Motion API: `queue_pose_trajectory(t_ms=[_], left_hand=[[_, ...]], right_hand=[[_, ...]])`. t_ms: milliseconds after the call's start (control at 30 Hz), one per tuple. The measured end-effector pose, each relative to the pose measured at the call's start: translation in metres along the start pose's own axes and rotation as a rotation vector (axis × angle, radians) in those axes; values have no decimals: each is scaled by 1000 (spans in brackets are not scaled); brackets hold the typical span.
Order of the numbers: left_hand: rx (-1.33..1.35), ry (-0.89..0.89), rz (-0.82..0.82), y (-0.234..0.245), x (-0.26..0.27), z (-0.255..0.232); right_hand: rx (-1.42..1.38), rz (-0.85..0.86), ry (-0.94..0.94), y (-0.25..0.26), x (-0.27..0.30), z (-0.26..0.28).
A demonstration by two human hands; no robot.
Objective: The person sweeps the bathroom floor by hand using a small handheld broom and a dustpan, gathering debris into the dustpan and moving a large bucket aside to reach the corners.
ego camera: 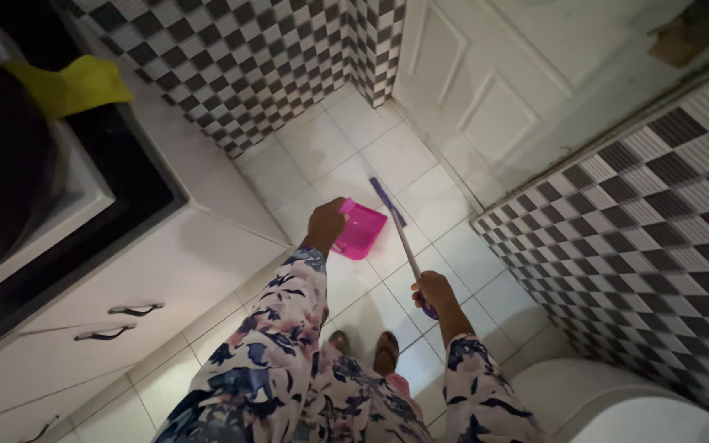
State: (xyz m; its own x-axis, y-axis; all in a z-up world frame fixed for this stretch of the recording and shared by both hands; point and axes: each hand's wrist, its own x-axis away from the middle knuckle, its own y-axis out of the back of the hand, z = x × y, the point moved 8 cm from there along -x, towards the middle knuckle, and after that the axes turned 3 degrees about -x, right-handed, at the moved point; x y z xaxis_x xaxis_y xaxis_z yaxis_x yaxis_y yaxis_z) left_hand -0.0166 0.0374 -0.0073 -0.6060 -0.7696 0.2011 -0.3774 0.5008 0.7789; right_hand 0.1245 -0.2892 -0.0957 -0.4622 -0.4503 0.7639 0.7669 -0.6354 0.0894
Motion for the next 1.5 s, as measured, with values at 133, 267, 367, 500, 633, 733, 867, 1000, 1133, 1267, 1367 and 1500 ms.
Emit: queue_pose_trajectory(t_ms=[133,267,367,500,633,733,867,1000,1133,1267,1367,1500], left_hand=[[-41,16,19,6,10,-3],[-54,-82,66,17,14,2],[-57,-114,119,16,16,12],[37,-145,69,21,32,32],[-47,-115,138,31,55,48],[-18,-137,168,43,74,51],[-165,-92,270,33,95,60],[-149,-196,225,28,104,77],[-45,-217,191,22,111,98],[-152,-186,207,22,119,103],[-89,-112,225,19,121,102],[-129,-196,177,18,132,103]], right_hand=[[28,-57,-39,2,2,-9],[-85,-89,39,-8,-12,-10],[-46,-211,46,-22,-25,-15],[93,-296,73,-58,-34,-22],[450,-278,55,-104,-30,-37],[361,-293,-108,-127,-12,-67],[344,-243,-214,-144,25,-107],[557,-167,-107,-154,54,-128],[354,-114,-109,-139,93,-166],[188,-206,-55,-142,98,-205],[1068,-45,351,-197,84,-187],[1019,-67,350,-200,97,-216]])
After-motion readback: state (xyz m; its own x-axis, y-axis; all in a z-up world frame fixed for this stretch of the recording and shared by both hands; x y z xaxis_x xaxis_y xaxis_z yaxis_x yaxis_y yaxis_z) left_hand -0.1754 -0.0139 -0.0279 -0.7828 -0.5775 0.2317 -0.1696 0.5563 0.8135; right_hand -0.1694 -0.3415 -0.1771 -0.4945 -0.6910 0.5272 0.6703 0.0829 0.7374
